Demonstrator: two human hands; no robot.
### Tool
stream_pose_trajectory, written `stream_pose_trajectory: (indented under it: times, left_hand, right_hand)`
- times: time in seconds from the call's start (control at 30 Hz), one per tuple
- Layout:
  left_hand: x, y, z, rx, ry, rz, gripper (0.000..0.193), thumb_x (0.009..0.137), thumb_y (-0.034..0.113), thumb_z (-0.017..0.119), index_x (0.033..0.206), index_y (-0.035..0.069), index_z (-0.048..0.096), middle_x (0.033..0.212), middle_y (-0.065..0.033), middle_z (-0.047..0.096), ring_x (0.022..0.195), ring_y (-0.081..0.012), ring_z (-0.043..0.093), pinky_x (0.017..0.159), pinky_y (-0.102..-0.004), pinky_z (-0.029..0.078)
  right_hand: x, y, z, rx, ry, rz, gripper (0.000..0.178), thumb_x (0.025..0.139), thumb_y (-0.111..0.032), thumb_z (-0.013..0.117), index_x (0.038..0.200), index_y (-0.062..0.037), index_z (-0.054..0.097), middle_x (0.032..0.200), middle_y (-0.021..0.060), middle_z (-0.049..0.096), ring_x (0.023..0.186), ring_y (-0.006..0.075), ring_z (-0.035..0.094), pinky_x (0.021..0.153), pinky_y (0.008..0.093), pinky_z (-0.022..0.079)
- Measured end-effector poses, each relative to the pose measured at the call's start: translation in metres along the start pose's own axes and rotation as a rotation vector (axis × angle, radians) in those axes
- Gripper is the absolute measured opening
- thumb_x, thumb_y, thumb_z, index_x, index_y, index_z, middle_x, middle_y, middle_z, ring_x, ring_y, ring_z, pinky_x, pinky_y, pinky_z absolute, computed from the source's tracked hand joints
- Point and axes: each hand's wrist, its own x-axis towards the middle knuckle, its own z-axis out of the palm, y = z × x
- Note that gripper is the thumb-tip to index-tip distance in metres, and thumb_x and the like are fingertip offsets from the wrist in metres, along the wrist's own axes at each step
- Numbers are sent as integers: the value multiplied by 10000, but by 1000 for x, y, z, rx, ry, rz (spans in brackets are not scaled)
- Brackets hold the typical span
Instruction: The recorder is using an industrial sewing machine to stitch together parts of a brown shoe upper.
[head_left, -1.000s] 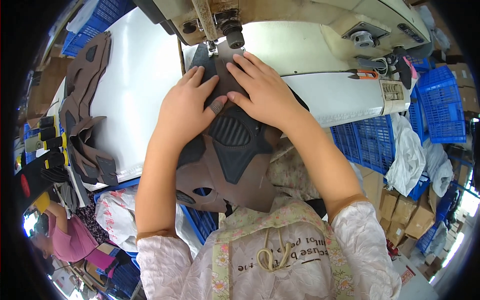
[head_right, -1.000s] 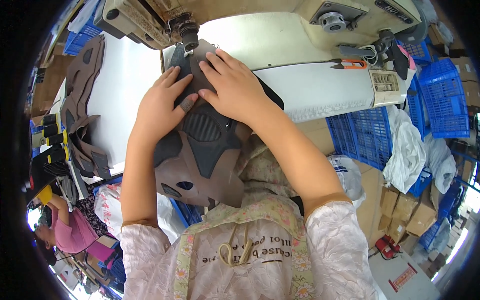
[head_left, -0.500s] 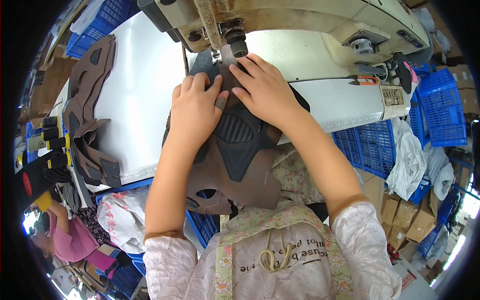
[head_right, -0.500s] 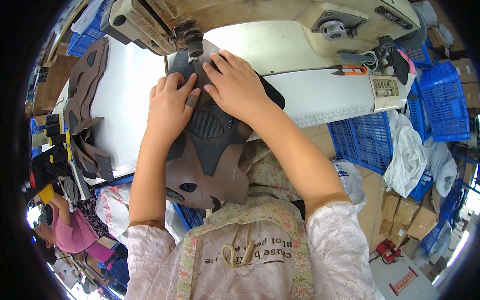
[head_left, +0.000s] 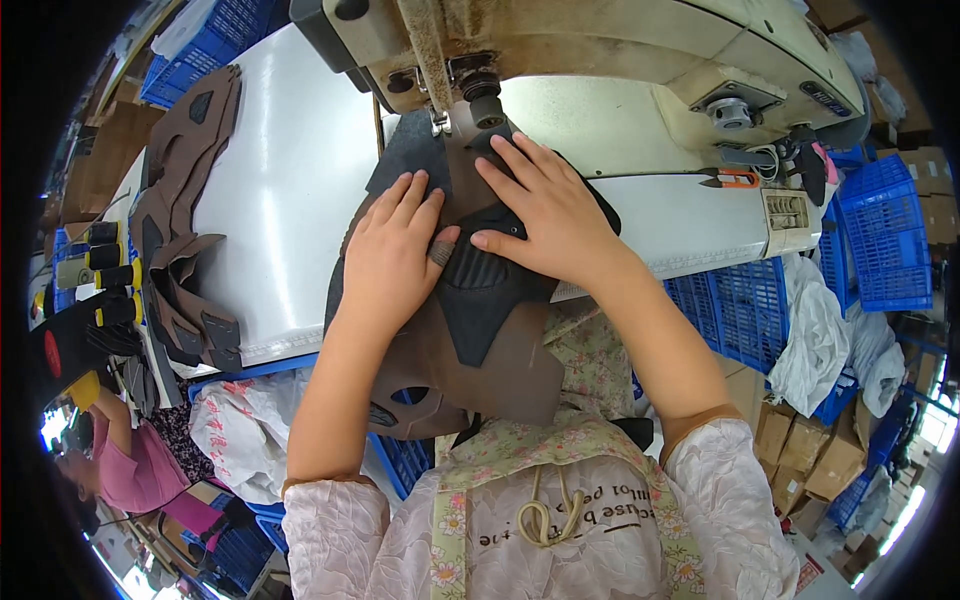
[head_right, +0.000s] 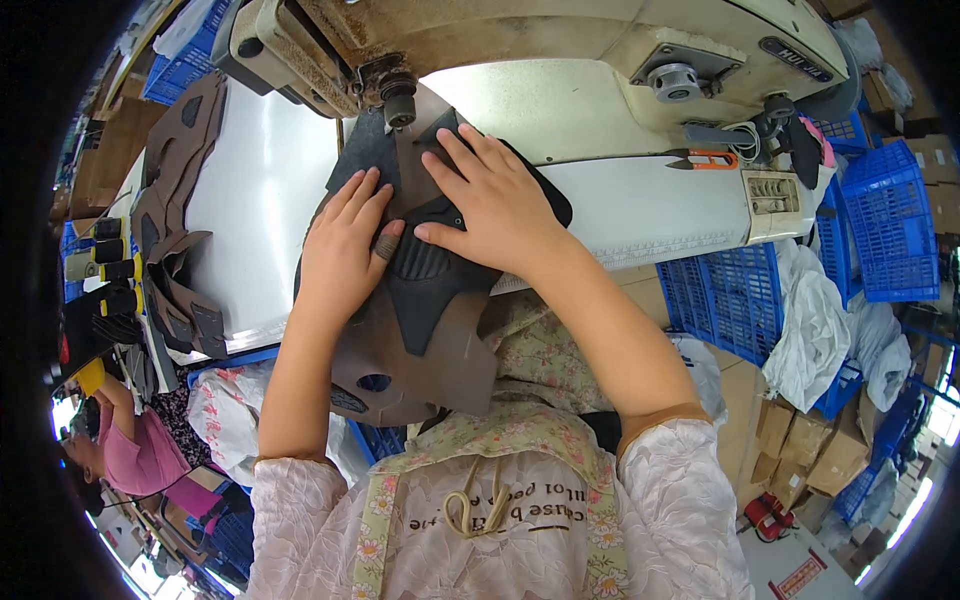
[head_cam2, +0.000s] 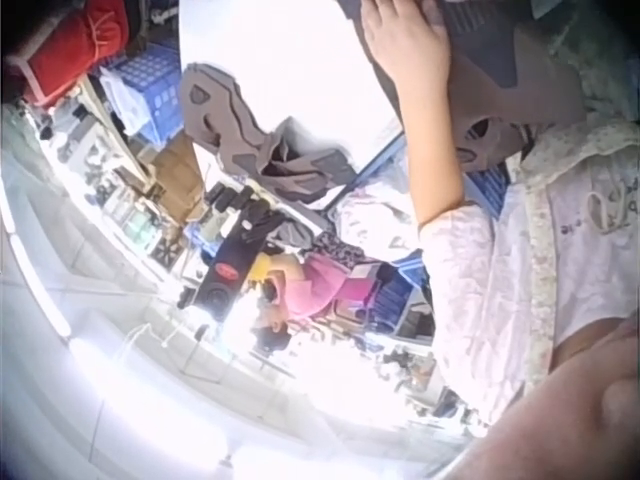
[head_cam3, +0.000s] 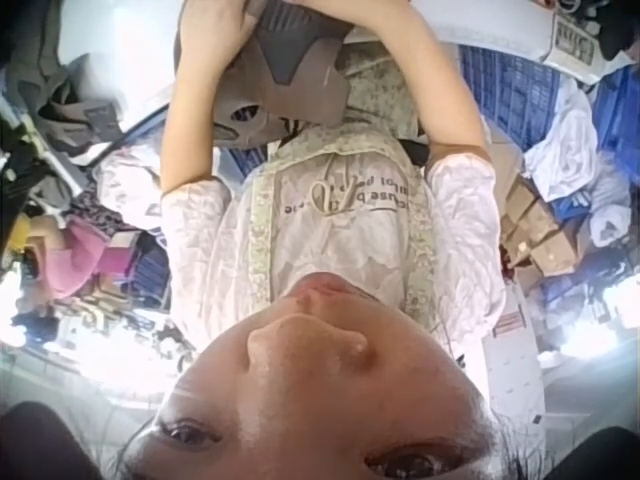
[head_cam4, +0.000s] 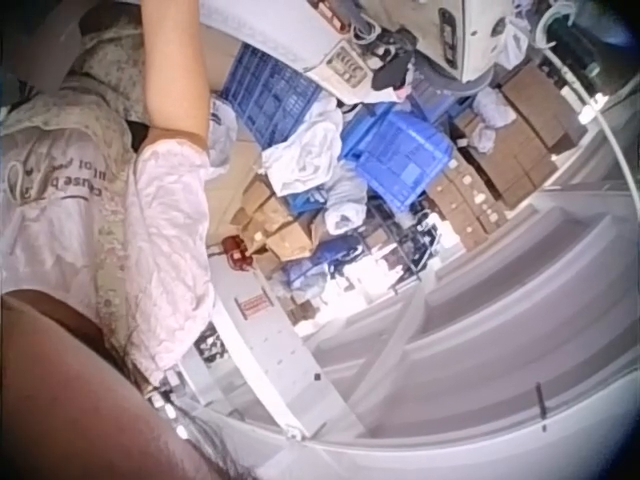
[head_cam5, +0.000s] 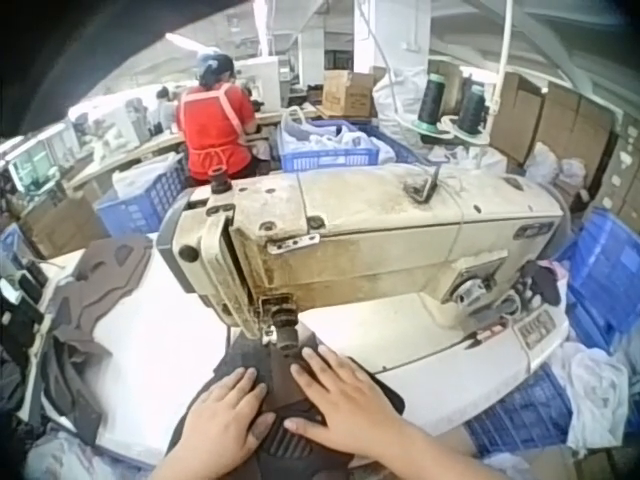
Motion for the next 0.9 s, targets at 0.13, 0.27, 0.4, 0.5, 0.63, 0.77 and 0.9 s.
stream_pose_trajectory:
  times: [0.13, 0.27, 0.4, 0.5, 0.63, 0.77, 0.9]
  left_hand:
    - [2, -5, 6, -15, 42, 15, 395, 891, 253, 622, 1204, 14, 592, 1339, -171, 544, 1273, -328, 481, 1037, -428, 398]
    - [6, -7, 9, -78, 70, -16, 396, 887, 246, 631, 1199, 10, 570, 1335, -170, 546, 1273, -333, 480, 1027, -429, 405]
    - [11, -13, 13, -103, 91, 8, 368, 875, 236, 646, 1156, 10, 572, 1321, -182, 554, 1259, -347, 491, 1015, -434, 413]
    - [15, -17, 12, -86, 104, 34, 329, 869, 235, 652, 1105, 12, 598, 1309, -193, 559, 1247, -354, 501, 1009, -436, 418]
    - [21, -22, 14, -68, 136, 63, 282, 865, 238, 656, 1029, 8, 645, 1288, -204, 572, 1232, -361, 514, 997, -431, 434]
    - [26, -28, 17, -62, 139, 69, 282, 862, 236, 659, 1027, 7, 662, 1273, -203, 583, 1224, -356, 523, 993, -426, 441]
    - [30, -32, 16, -60, 133, 68, 290, 865, 231, 656, 1049, 8, 681, 1264, -178, 595, 1222, -338, 529, 995, -422, 441]
  right_hand:
    - [5, 2, 3, -15, 19, -4, 714, 827, -581, 601, 1321, -69, 536, 1437, 195, 423, 1365, 375, 341, 1119, 469, 286]
    - [10, 5, 5, -14, 33, 5, 703, 819, -570, 616, 1311, -73, 543, 1433, 197, 428, 1362, 370, 349, 1118, 464, 290]
    - [15, 9, 7, -21, 48, 8, 687, 815, -560, 624, 1300, -79, 551, 1426, 202, 432, 1350, 370, 366, 1113, 462, 299]
    - [19, 11, 9, -25, 65, -1, 683, 813, -557, 627, 1296, -81, 551, 1420, 203, 435, 1343, 372, 375, 1110, 462, 306]
    - [26, 15, 11, -21, 66, -9, 675, 808, -548, 637, 1285, -77, 549, 1406, 203, 443, 1334, 375, 382, 1103, 463, 315]
    - [32, 21, 12, -46, 92, -32, 664, 798, -526, 659, 1280, -86, 532, 1382, 198, 457, 1313, 383, 404, 1087, 464, 336]
    - [38, 26, 15, -44, 106, -43, 661, 792, -513, 672, 1286, -102, 519, 1370, 202, 466, 1296, 388, 424, 1074, 462, 352]
